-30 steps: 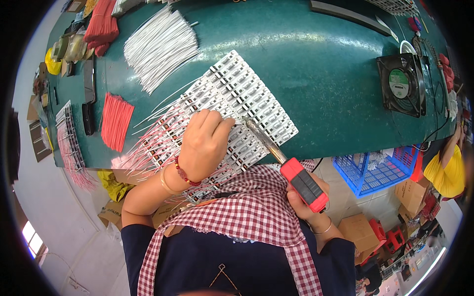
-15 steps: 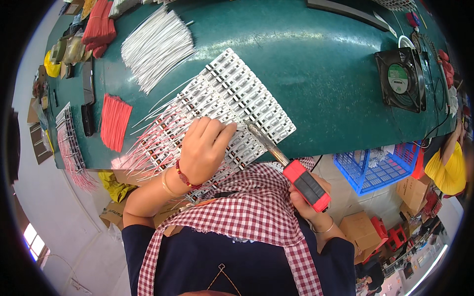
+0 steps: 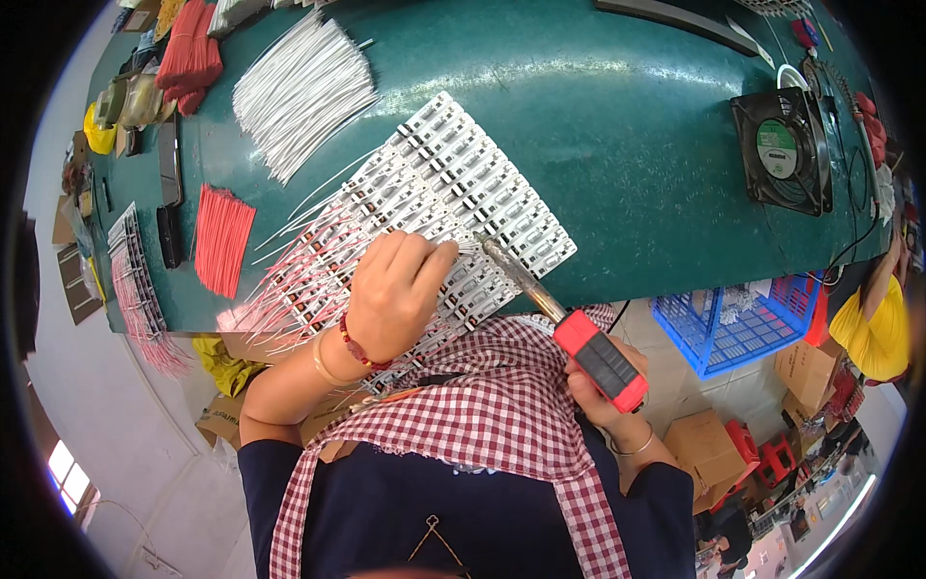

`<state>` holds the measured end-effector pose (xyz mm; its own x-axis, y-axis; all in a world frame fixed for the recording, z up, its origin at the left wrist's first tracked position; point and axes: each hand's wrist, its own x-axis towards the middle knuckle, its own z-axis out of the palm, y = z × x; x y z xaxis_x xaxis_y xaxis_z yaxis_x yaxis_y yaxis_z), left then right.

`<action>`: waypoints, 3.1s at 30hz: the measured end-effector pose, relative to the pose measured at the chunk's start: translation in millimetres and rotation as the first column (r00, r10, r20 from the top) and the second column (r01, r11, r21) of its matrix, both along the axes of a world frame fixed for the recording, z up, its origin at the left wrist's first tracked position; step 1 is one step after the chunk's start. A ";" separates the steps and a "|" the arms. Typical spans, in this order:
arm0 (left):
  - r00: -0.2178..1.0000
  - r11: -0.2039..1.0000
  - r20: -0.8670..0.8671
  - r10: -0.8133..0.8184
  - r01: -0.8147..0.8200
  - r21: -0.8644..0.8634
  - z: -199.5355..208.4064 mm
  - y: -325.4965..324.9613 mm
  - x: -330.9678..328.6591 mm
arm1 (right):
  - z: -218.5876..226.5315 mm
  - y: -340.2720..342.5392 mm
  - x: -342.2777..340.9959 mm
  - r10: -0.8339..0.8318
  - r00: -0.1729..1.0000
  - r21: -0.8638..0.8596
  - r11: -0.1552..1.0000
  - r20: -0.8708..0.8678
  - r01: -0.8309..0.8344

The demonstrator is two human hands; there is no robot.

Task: The person solders red wires and white wires to a strip of electronic components on a circuit board using a soldering iron.

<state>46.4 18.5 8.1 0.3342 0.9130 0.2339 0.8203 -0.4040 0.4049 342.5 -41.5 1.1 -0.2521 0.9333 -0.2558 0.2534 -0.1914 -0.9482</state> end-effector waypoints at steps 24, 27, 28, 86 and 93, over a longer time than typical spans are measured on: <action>1.000 0.995 -0.004 -0.012 0.013 0.097 -8.3 2.1 -3.3 | -9.7 -4.2 12.0 0.045 0.999 -0.073 0.996 0.012 -0.044; 1.000 0.995 0.005 -0.015 0.014 0.099 -8.3 2.8 -3.0 | -6.6 -2.2 11.3 0.046 0.999 -0.094 0.995 -0.008 -0.046; 1.000 0.995 0.006 -0.015 0.015 0.099 -8.1 3.3 -3.5 | -5.5 -1.6 11.5 0.045 0.999 -0.093 0.995 -0.006 -0.045; 0.996 1.000 0.078 -0.030 0.031 -0.002 -4.5 -2.6 6.5 | 10.9 -0.7 13.8 0.124 0.985 0.023 0.992 0.124 -0.128; 0.998 1.000 0.069 -0.013 0.015 -0.015 -3.5 -3.3 7.3 | 13.0 2.2 12.8 0.164 0.977 0.065 0.983 0.137 -0.174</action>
